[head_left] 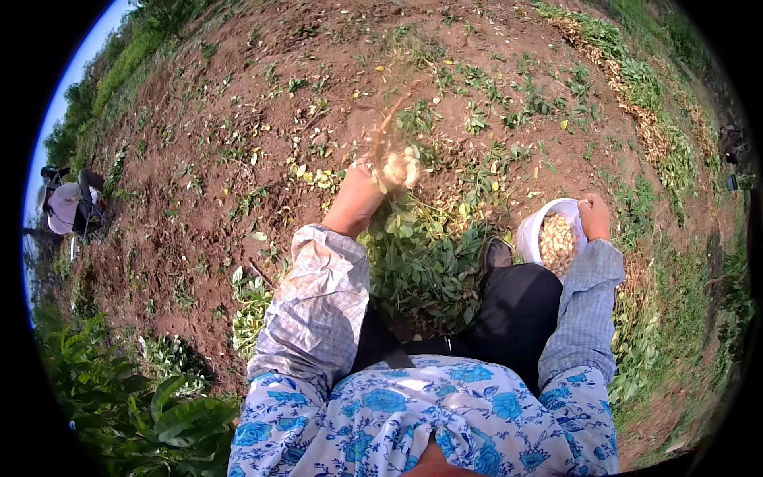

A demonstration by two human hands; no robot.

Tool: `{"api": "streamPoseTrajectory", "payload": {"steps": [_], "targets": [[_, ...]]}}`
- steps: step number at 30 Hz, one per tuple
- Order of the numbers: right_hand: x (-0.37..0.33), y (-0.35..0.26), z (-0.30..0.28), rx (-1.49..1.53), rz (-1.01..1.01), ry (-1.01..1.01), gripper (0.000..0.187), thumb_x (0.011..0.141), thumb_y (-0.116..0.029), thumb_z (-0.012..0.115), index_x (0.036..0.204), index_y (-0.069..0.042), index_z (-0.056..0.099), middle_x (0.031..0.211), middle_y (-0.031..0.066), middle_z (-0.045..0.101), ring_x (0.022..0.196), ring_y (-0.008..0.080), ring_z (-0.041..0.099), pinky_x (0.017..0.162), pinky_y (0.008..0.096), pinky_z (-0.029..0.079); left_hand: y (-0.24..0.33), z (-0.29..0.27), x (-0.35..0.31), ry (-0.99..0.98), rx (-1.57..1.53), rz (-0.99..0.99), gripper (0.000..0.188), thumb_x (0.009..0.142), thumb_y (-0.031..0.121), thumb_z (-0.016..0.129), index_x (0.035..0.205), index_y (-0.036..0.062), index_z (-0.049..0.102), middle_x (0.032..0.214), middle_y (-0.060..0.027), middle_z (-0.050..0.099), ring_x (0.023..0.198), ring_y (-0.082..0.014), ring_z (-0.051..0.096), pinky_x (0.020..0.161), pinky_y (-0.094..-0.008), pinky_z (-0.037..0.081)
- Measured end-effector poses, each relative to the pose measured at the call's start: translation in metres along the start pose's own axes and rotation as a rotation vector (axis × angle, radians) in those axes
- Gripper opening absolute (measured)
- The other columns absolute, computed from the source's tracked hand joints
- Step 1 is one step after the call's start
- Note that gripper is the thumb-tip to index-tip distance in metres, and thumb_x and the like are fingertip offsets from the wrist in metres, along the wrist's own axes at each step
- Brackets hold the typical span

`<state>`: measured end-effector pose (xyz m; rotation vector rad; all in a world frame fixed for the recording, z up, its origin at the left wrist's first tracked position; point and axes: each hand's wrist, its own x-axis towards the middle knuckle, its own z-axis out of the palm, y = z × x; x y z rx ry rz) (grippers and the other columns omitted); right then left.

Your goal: The person sits on the ground in a field and shucks peanuts from their pods by hand. They repeatedly pick up peanut vines, remove the peanuts, and place them into a white bowl nearby.

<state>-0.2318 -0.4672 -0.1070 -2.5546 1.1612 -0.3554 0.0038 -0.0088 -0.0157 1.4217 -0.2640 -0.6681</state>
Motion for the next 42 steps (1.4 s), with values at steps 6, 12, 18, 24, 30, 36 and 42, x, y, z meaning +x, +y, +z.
{"api": "streamPoseTrajectory", "payload": {"steps": [6, 12, 18, 24, 30, 36, 42], "targets": [[-0.047, -0.179, -0.022, 0.498, -0.251, -0.198, 0.032, 0.087, -0.020, 0.060, 0.112, 0.000, 0.062, 0.101, 0.0142, 0.068, 0.095, 0.0222, 0.065, 0.084, 0.0339, 0.050, -0.013, -0.005, 0.002, 0.123, 0.067, 0.158, 0.032, 0.084, 0.007, 0.070, 0.114, -0.0010, 0.061, 0.096, -0.0052, 0.069, 0.081, -0.0092, 0.062, 0.070, -0.0244, 0.051], [-0.114, -0.311, -0.005, 0.778, -0.496, -0.606, 0.050, 0.092, -0.031, 0.063, 0.128, 0.000, 0.048, 0.113, 0.0177, 0.062, 0.100, 0.0214, 0.063, 0.087, 0.0338, 0.050, -0.013, 0.001, 0.003, 0.254, 0.462, 0.281, 0.035, 0.082, 0.014, 0.072, 0.114, 0.0019, 0.063, 0.093, -0.0081, 0.071, 0.082, -0.0129, 0.065, 0.071, -0.0290, 0.051], [-0.135, -0.341, 0.028, 0.658, -0.661, -0.171, 0.048, 0.086, -0.031, 0.066, 0.123, -0.004, 0.050, 0.093, 0.0189, 0.062, 0.083, 0.0339, 0.064, 0.071, 0.0425, 0.052, -0.018, 0.003, 0.003, 0.346, 0.652, 0.308, 0.029, 0.078, 0.004, 0.068, 0.107, 0.0002, 0.065, 0.094, -0.0114, 0.071, 0.085, -0.0169, 0.065, 0.078, -0.0325, 0.051], [-0.129, -0.336, 0.028, 0.635, -0.764, -0.058, 0.023, 0.083, -0.015, 0.062, 0.101, -0.006, 0.051, 0.083, 0.0156, 0.058, 0.077, 0.0357, 0.061, 0.065, 0.0452, 0.050, -0.028, 0.001, 0.008, 0.308, 0.692, 0.283, 0.026, 0.080, 0.003, 0.066, 0.105, -0.0003, 0.064, 0.092, -0.0115, 0.070, 0.085, -0.0161, 0.065, 0.077, -0.0320, 0.050], [-0.149, -0.340, 0.020, 0.719, -0.938, -0.146, 0.024, 0.079, -0.009, 0.066, 0.098, -0.004, 0.052, 0.085, 0.0130, 0.058, 0.073, 0.0305, 0.060, 0.064, 0.0381, 0.049, -0.046, -0.009, 0.018, 0.149, 0.404, 0.274, 0.028, 0.080, 0.011, 0.066, 0.107, 0.0040, 0.065, 0.092, -0.0137, 0.069, 0.085, -0.0212, 0.066, 0.076, -0.0330, 0.049], [-0.184, -0.344, -0.027, 1.021, -0.637, -1.154, 0.017, 0.085, -0.012, 0.064, 0.098, -0.005, 0.056, 0.070, 0.0042, 0.061, 0.065, 0.0111, 0.063, 0.060, 0.0276, 0.051, -0.020, -0.015, 0.013, 0.282, 0.305, 0.079, 0.023, 0.084, 0.009, 0.067, 0.106, 0.0029, 0.068, 0.081, -0.0016, 0.069, 0.062, -0.0055, 0.058, 0.052, -0.0218, 0.043], [-0.131, -0.322, 0.005, 1.266, -0.275, -0.876, 0.023, 0.090, -0.019, 0.066, 0.102, -0.002, 0.058, 0.088, 0.0012, 0.058, 0.080, 0.0081, 0.056, 0.064, 0.0255, 0.053, -0.010, -0.005, 0.005, 0.248, 0.266, 0.156, 0.026, 0.082, 0.005, 0.065, 0.107, -0.0017, 0.066, 0.088, -0.0051, 0.070, 0.073, -0.0081, 0.063, 0.062, -0.0230, 0.049]]}}
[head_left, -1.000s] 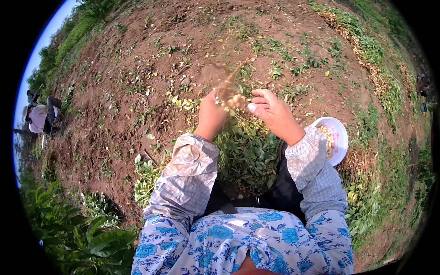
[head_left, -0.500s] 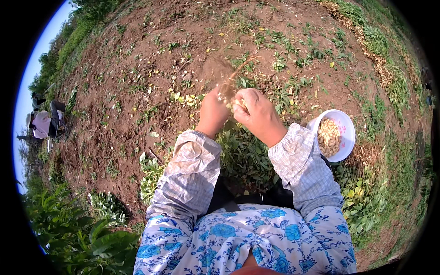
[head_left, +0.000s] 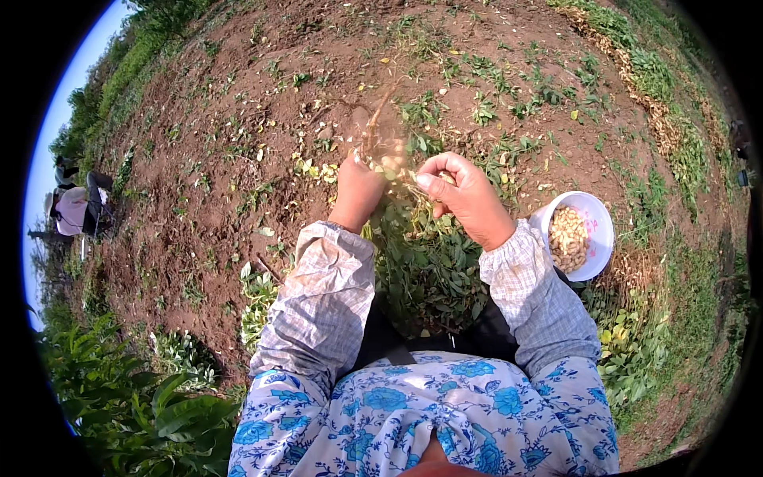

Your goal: The person sits on the ground in a field and shucks peanuts from their pods by hand. They repeatedly pick up peanut vines, remove the peanuts, and place them into a white bowl nearby.

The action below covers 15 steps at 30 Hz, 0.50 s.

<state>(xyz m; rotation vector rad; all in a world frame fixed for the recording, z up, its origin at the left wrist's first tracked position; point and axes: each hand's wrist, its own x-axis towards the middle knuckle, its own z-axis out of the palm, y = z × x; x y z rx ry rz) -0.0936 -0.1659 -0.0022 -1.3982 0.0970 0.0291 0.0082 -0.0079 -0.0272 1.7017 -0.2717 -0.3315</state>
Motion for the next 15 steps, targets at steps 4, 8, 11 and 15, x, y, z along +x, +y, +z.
{"api": "streamPoseTrajectory", "payload": {"steps": [4, 8, 11, 15], "targets": [[0.019, 0.033, 0.010, -0.373, -0.346, 0.205, 0.024, 0.087, -0.018, 0.068, 0.099, 0.001, 0.060, 0.091, 0.0085, 0.064, 0.075, 0.0142, 0.061, 0.067, 0.0320, 0.052, -0.029, 0.009, 0.006, 0.009, 0.066, 0.118, 0.030, 0.080, 0.004, 0.066, 0.110, 0.0007, 0.065, 0.095, -0.0073, 0.071, 0.083, -0.0132, 0.065, 0.074, -0.0286, 0.051], [0.016, 0.024, 0.023, -0.739, -0.372, 0.266, 0.024, 0.086, -0.022, 0.067, 0.100, -0.003, 0.063, 0.087, 0.0117, 0.061, 0.079, 0.0247, 0.063, 0.072, 0.0366, 0.051, -0.028, 0.011, 0.000, 0.052, 0.204, 0.241, 0.033, 0.078, 0.010, 0.068, 0.110, 0.0056, 0.065, 0.094, -0.0099, 0.071, 0.085, -0.0202, 0.067, 0.076, -0.0321, 0.051], [0.013, 0.016, 0.020, -0.835, -0.288, 0.240, 0.024, 0.084, -0.027, 0.066, 0.092, -0.005, 0.062, 0.086, 0.0110, 0.060, 0.077, 0.0289, 0.062, 0.069, 0.0393, 0.050, -0.008, 0.011, -0.010, 0.079, 0.417, 0.252, 0.031, 0.077, 0.004, 0.067, 0.107, 0.0021, 0.063, 0.093, -0.0096, 0.070, 0.085, -0.0183, 0.066, 0.077, -0.0321, 0.051], [0.008, 0.009, 0.022, -0.850, -0.360, 0.120, 0.021, 0.082, -0.027, 0.065, 0.085, -0.006, 0.061, 0.077, 0.0112, 0.059, 0.071, 0.0306, 0.062, 0.064, 0.0411, 0.049, -0.034, 0.006, 0.002, -0.034, 0.116, 0.156, 0.032, 0.079, 0.009, 0.066, 0.111, 0.0072, 0.063, 0.093, -0.0099, 0.069, 0.084, -0.0208, 0.066, 0.074, -0.0326, 0.050]]}}
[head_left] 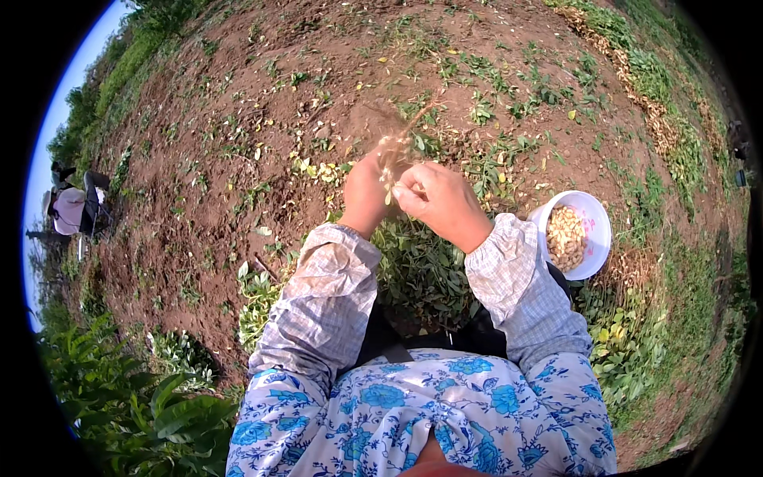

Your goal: The person sits on the ground in a field and shucks peanuts from their pods by hand. They repeatedly pick up peanut vines, remove the peanuts, and place them into a white bowl nearby.

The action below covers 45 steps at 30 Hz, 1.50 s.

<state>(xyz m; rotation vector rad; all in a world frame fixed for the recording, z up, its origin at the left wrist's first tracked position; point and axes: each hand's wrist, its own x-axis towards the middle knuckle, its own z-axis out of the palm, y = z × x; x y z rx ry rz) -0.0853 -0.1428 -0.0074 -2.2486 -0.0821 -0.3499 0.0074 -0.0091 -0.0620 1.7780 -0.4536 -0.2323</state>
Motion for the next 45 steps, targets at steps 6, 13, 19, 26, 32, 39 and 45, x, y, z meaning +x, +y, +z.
{"api": "streamPoseTrajectory", "payload": {"steps": [6, 13, 19, 26, 32, 39, 45], "targets": [[-0.016, -0.004, -0.008, -0.039, -0.195, 0.114, 0.016, 0.078, -0.014, 0.066, 0.075, -0.006, 0.053, 0.069, 0.0104, 0.055, 0.063, 0.0325, 0.057, 0.054, 0.0405, 0.046, 0.003, 0.013, -0.002, -0.118, -0.034, 0.054, 0.030, 0.078, 0.021, 0.069, 0.106, 0.0100, 0.065, 0.086, -0.0125, 0.068, 0.077, -0.0262, 0.065, 0.069, -0.0354, 0.049], [-0.046, -0.007, -0.038, 0.138, -0.039, -0.001, 0.012, 0.080, -0.014, 0.066, 0.082, -0.004, 0.059, 0.071, 0.0114, 0.055, 0.064, 0.0276, 0.057, 0.058, 0.0351, 0.045, 0.030, 0.029, -0.016, -0.204, 0.221, 0.113, 0.024, 0.079, 0.024, 0.068, 0.098, 0.0096, 0.064, 0.090, -0.0167, 0.066, 0.086, -0.0353, 0.063, 0.073, -0.0388, 0.049], [-0.083, -0.013, -0.093, 0.236, 0.132, 0.154, 0.012, 0.081, -0.012, 0.069, 0.083, -0.003, 0.062, 0.073, 0.0016, 0.054, 0.063, 0.0092, 0.052, 0.056, 0.0238, 0.042, 0.051, -0.023, 0.002, -0.068, -0.129, -0.325, 0.034, 0.079, 0.020, 0.076, 0.109, 0.0061, 0.068, 0.087, -0.0066, 0.070, 0.068, -0.0100, 0.064, 0.059, -0.0262, 0.051], [-0.166, 0.200, -0.185, 0.124, 0.878, 0.475, 0.024, 0.092, -0.025, 0.058, 0.101, -0.003, 0.059, 0.079, 0.0007, 0.057, 0.067, 0.0085, 0.052, 0.061, 0.0235, 0.045, 0.047, -0.036, -0.002, -0.368, -0.654, -0.189, 0.052, 0.080, 0.011, 0.074, 0.126, -0.0023, 0.053, 0.108, -0.0097, 0.064, 0.095, -0.0145, 0.062, 0.086, -0.0293, 0.049], [-0.145, 0.210, -0.167, -0.302, 0.629, 0.181, 0.050, 0.085, -0.033, 0.064, 0.122, 0.000, 0.057, 0.112, 0.0192, 0.064, 0.107, 0.0288, 0.061, 0.093, 0.0359, 0.046, 0.047, -0.038, -0.007, -0.486, -0.769, -0.229, 0.067, 0.078, 0.003, 0.073, 0.136, 0.0004, 0.039, 0.124, -0.0114, 0.057, 0.113, -0.0211, 0.057, 0.093, -0.0329, 0.047], [-0.028, 0.030, -0.039, 0.065, 0.035, -0.337, 0.067, 0.081, -0.042, 0.070, 0.128, 0.001, 0.049, 0.120, 0.0196, 0.057, 0.116, 0.0321, 0.054, 0.098, 0.0394, 0.042, 0.053, -0.041, -0.015, -0.536, -0.765, -0.170, 0.052, 0.074, 0.012, 0.074, 0.120, -0.0002, 0.054, 0.108, -0.0122, 0.065, 0.088, -0.0228, 0.065, 0.080, -0.0365, 0.052], [-0.014, 0.020, 0.032, 0.273, 0.125, -0.272, 0.033, 0.081, -0.019, 0.067, 0.108, -0.002, 0.057, 0.087, 0.0212, 0.064, 0.085, 0.0392, 0.063, 0.074, 0.0446, 0.050, 0.065, -0.031, -0.008, -0.339, -0.745, -0.159, 0.035, 0.076, 0.006, 0.072, 0.108, -0.0026, 0.059, 0.099, -0.0103, 0.065, 0.087, -0.0174, 0.063, 0.079, -0.0303, 0.050]]}}
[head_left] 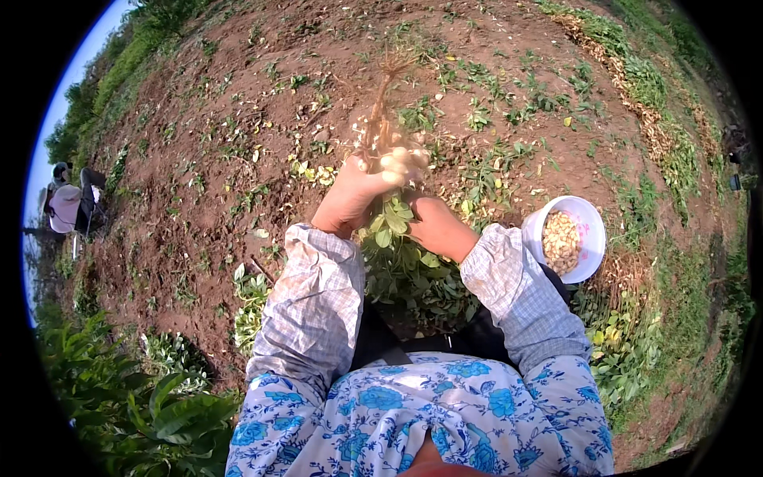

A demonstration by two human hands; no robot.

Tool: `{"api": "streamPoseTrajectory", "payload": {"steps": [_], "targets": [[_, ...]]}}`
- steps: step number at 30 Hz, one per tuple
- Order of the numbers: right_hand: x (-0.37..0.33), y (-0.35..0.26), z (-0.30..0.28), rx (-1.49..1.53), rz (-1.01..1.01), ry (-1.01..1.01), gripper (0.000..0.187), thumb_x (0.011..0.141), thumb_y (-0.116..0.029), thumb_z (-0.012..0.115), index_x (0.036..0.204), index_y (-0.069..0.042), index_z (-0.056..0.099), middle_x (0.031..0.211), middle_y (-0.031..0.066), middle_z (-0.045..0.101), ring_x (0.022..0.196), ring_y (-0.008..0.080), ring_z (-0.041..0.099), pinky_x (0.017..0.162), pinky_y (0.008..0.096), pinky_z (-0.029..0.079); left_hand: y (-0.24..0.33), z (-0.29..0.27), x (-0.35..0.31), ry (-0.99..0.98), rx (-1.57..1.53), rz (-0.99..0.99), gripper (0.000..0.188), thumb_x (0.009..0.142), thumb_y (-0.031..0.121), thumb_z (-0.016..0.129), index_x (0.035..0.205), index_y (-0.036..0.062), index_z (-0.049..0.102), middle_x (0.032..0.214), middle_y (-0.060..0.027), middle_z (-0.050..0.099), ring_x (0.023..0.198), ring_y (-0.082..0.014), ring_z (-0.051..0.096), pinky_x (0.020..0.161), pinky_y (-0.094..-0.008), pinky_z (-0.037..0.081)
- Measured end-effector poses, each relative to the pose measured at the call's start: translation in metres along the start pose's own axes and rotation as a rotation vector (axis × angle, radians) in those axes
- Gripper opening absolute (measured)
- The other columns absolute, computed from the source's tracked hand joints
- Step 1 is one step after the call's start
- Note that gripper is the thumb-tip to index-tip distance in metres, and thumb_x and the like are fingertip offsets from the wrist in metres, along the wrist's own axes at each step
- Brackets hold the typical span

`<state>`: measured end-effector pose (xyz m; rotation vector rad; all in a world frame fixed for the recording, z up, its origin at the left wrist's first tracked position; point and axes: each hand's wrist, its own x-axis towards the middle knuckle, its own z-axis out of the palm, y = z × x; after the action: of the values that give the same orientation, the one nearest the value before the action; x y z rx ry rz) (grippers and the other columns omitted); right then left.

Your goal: The person sits on the ground in a field and shucks peanuts from their pods by hand. They repeatedly pick up peanut vines, remove the peanuts, and place them into a white bowl nearby.

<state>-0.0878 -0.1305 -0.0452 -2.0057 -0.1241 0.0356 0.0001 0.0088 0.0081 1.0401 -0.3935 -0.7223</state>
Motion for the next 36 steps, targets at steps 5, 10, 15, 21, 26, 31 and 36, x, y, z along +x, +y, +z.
{"api": "streamPoseTrajectory", "payload": {"steps": [5, 10, 15, 21, 26, 31, 36], "targets": [[0.001, -0.030, 0.006, -0.466, 0.220, 0.154, 0.027, 0.080, -0.018, 0.066, 0.101, -0.003, 0.059, 0.087, 0.0207, 0.065, 0.083, 0.0405, 0.062, 0.070, 0.0466, 0.050, -0.010, 0.001, 0.004, 0.182, 0.281, 0.036, 0.040, 0.075, 0.003, 0.075, 0.109, 0.0037, 0.054, 0.094, -0.0016, 0.061, 0.082, -0.0109, 0.059, 0.076, -0.0274, 0.049], [0.006, -0.008, -0.008, -0.370, 0.035, 0.136, 0.032, 0.082, -0.023, 0.065, 0.106, -0.002, 0.060, 0.092, 0.0203, 0.065, 0.087, 0.0386, 0.063, 0.074, 0.0438, 0.051, -0.015, -0.001, 0.002, 0.195, 0.211, 0.075, 0.043, 0.076, 0.002, 0.072, 0.114, 0.0031, 0.053, 0.100, -0.0032, 0.063, 0.087, -0.0118, 0.060, 0.076, -0.0269, 0.049], [0.006, 0.005, -0.057, 0.200, 0.042, 0.238, 0.042, 0.091, -0.028, 0.062, 0.122, 0.001, 0.057, 0.113, 0.0148, 0.064, 0.104, 0.0219, 0.061, 0.092, 0.0331, 0.047, -0.013, -0.006, -0.001, 0.149, 0.542, 0.115, 0.046, 0.080, 0.007, 0.070, 0.123, 0.0030, 0.053, 0.103, -0.0024, 0.065, 0.089, -0.0084, 0.060, 0.075, -0.0243, 0.051], [0.006, -0.007, -0.052, 0.444, -0.039, 0.090, 0.051, 0.090, -0.030, 0.067, 0.126, 0.002, 0.052, 0.102, 0.0073, 0.062, 0.097, 0.0141, 0.059, 0.083, 0.0284, 0.049, -0.017, 0.005, 0.003, 0.035, 0.515, 0.094, 0.036, 0.077, -0.001, 0.071, 0.109, 0.0025, 0.056, 0.097, -0.0008, 0.065, 0.086, -0.0082, 0.061, 0.076, -0.0251, 0.051], [0.000, -0.018, -0.060, 0.485, 0.103, 0.093, 0.045, 0.089, -0.029, 0.066, 0.120, 0.002, 0.053, 0.091, 0.0078, 0.064, 0.075, 0.0183, 0.062, 0.068, 0.0336, 0.053, -0.022, 0.004, 0.004, 0.109, 0.492, 0.068, 0.035, 0.076, -0.005, 0.067, 0.109, 0.0023, 0.056, 0.096, -0.0014, 0.065, 0.085, -0.0095, 0.062, 0.077, -0.0252, 0.051], [-0.001, -0.016, -0.063, -0.315, -0.062, 0.308, 0.037, 0.087, -0.027, 0.065, 0.109, 0.000, 0.054, 0.092, 0.0183, 0.065, 0.076, 0.0334, 0.064, 0.068, 0.0401, 0.052, -0.028, 0.008, 0.009, 0.166, 0.444, 0.096, 0.037, 0.075, -0.006, 0.065, 0.110, 0.0026, 0.055, 0.095, -0.0017, 0.065, 0.086, -0.0100, 0.062, 0.076, -0.0247, 0.050], [-0.019, -0.042, -0.051, -0.411, -0.145, 0.304, 0.035, 0.086, -0.026, 0.063, 0.108, -0.001, 0.054, 0.094, 0.0215, 0.064, 0.083, 0.0419, 0.061, 0.073, 0.0432, 0.050, -0.034, -0.006, 0.015, 0.236, 0.399, 0.054, 0.030, 0.078, -0.003, 0.065, 0.106, 0.0042, 0.056, 0.088, -0.0001, 0.062, 0.076, -0.0088, 0.057, 0.067, -0.0238, 0.046]]}}
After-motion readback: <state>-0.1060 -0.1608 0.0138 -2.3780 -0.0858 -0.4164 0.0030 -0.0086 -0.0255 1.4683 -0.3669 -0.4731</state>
